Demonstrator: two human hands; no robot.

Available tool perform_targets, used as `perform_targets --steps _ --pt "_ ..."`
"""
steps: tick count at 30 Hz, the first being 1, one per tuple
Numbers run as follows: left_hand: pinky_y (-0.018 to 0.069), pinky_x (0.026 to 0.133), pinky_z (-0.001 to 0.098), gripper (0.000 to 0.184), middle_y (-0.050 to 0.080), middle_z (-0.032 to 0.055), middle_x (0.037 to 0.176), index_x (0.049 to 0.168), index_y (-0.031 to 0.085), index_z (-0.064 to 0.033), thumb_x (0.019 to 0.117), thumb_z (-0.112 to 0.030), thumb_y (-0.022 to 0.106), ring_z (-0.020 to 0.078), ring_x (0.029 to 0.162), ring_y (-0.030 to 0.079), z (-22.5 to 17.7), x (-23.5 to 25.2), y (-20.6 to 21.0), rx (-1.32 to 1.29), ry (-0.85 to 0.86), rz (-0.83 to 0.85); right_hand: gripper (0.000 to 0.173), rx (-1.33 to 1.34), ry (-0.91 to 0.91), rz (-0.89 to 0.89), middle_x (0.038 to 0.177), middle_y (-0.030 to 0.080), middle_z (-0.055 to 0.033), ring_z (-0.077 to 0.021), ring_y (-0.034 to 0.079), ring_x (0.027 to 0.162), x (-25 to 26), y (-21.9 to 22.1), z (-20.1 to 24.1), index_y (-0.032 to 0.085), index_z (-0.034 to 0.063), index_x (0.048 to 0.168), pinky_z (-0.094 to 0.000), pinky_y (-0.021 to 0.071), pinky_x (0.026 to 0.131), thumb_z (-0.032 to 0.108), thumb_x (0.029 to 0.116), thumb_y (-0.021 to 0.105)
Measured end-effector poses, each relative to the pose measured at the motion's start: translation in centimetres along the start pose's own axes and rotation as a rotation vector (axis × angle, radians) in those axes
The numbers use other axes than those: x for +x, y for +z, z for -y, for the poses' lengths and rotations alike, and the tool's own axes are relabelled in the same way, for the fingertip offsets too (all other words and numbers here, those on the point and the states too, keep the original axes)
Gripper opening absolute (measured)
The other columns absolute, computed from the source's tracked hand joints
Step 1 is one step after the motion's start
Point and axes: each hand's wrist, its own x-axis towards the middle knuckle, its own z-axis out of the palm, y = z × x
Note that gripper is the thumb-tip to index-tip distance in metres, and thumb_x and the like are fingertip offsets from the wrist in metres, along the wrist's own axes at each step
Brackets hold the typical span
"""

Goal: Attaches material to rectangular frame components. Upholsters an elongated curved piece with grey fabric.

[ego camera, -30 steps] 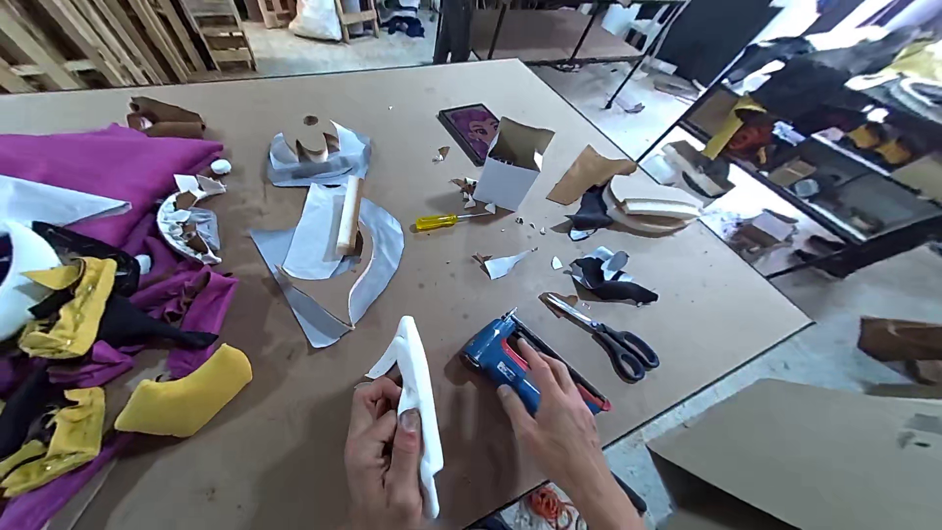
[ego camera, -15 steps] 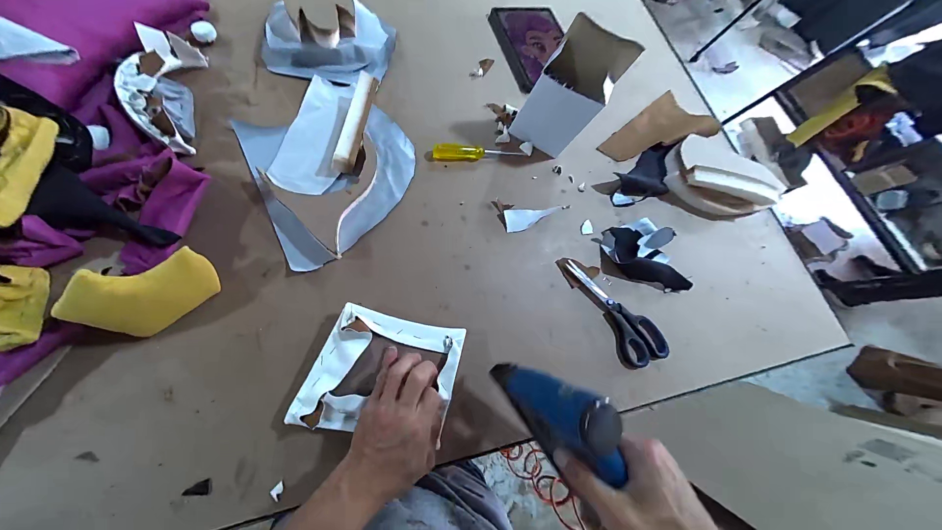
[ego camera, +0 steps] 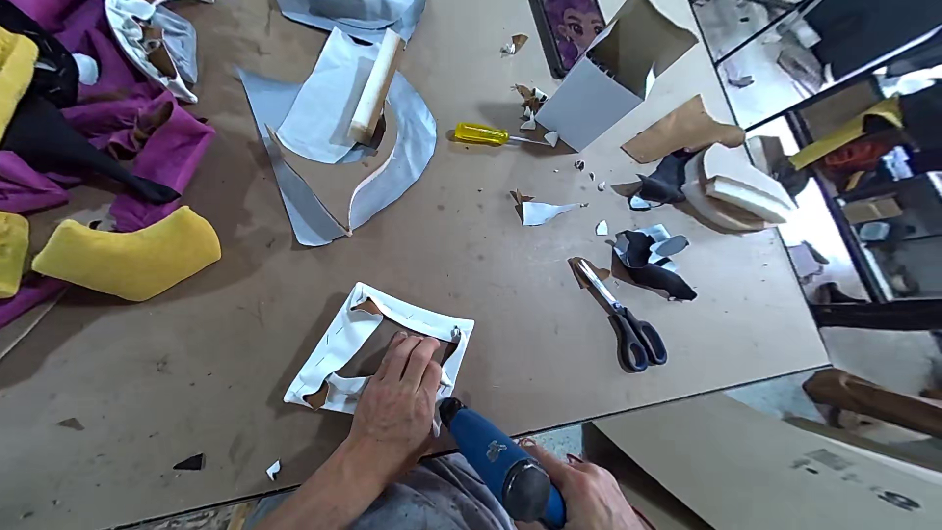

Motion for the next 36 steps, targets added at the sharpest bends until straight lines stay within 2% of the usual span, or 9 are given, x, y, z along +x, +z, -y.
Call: perform_targets --steps 5,8,11,13,16,22,24,27,36 --pt "0.0553 0.099 0.0389 0.016 0.068 0.0066 0.124 0.091 0.069 -0.0091 0.0983 -0.016 0.056 0.0268 0.127 0.06 0.1 0.6 -0.5 -0.147 -0.087 0.044 0.039 0.021 0.042 -0.097 0.069 0.072 -0.0097 -0.0277 0.07 0.059 -1.3 1.7 0.3 0.077 0.0084 0.107 -0.0541 0.0528 0.052 0.036 0.08 0.075" --pt "0.0481 0.109 0.0434 0.033 0.062 0.0034 0.135 0.108 0.069 -0.0113 0.1054 -0.033 0.044 0.0215 0.135 0.052 1.6 1.7 -3.4 -0.497 -0.16 0.246 0.029 0.054 0.17 -0.277 0.067 0.07 -0.0096 -0.027 0.068 0.058 -3.0 1.4 -1.1 0.075 0.0058 0.096 -0.0537 0.053 0.053 0.031 0.0809 0.074" --pt "0.0202 0.124 0.0632 0.059 0.051 0.0039 0.152 0.136 0.061 -0.017 0.0952 -0.057 0.048 0.0251 0.151 0.034 3.0 1.8 -6.0 -0.547 0.131 0.453 0.029 0.136 0.305 -0.306 0.069 0.069 -0.0087 -0.024 0.069 0.062 -4.6 1.1 -2.9 0.073 0.0051 0.092 -0.0521 0.0537 0.057 0.034 0.0845 0.072" --pt "0.0188 0.117 0.0764 0.073 0.048 0.0044 0.156 0.142 0.056 -0.0224 0.083 -0.064 0.062 0.0325 0.153 0.031 3.3 1.6 -6.1 -0.377 0.443 0.461 0.03 0.159 0.329 -0.326 0.068 0.069 -0.0074 -0.0229 0.068 0.062 -5.1 1.8 -2.9 0.073 0.007 0.093 -0.051 0.0526 0.056 0.036 0.0857 0.072" --pt "0.024 0.112 0.0792 0.085 0.045 0.0049 0.159 0.148 0.051 -0.0238 0.0776 -0.068 0.072 0.034 0.153 0.032 4.6 1.6 -4.7 -0.15 0.776 0.494 0.027 0.224 0.351 -0.396 0.071 0.07 -0.0067 -0.023 0.069 0.063 -5.4 4.1 -1.3 0.075 0.0094 0.097 -0.0508 0.0536 0.057 0.034 0.0846 0.073" --pt "0.041 0.108 0.0687 0.026 0.068 0.0032 0.134 0.123 0.069 -0.0197 0.1017 -0.027 0.057 0.0325 0.135 0.057 5.2 2.4 -2.7 -0.112 0.972 0.307 0.027 0.444 0.441 -0.461 0.071 0.071 -0.0074 -0.0224 0.069 0.064 -6.1 8.2 2.0 0.074 0.0081 0.095 -0.0498 0.0543 0.058 0.034 0.0868 0.074" --pt "0.0466 0.108 0.0599 0.023 0.072 0.0037 0.127 0.116 0.071 -0.0159 0.1038 -0.014 0.052 0.0306 0.129 0.062 6.2 2.5 -2.0 -0.239 0.999 0.223 0.027 0.454 0.453 -0.488 0.072 0.072 -0.0091 -0.0245 0.07 0.064 -6.2 9.2 3.1 0.074 0.0071 0.099 -0.0515 0.0548 0.058 0.031 0.0859 0.075" --pt "0.0457 0.114 0.0519 0.018 0.075 0.0024 0.12 0.108 0.073 -0.0148 0.1019 -0.021 0.058 0.0248 0.129 0.063 7.2 2.7 -1.7 -0.451 0.911 0.221 0.036 0.458 0.444 -0.536 0.079 0.075 -0.0114 -0.0269 0.073 0.067 -6.3 10.5 4.8 0.075 0.0057 0.113 -0.0533 0.0569 0.059 0.026 0.0838 0.077" --pt "0.0532 0.11 0.0447 0.019 0.075 0.0066 0.114 0.087 0.07 -0.0065 0.1 -0.019 0.063 0.0212 0.123 0.067 7.3 3.3 -1.6 -0.66 0.617 0.281 0.038 0.465 0.398 -0.498 0.091 0.078 -0.0146 -0.0265 0.076 0.077 -6.4 11.5 7.8 0.074 0.0043 0.116 -0.0502 0.0601 0.066 0.03 0.0883 0.074"
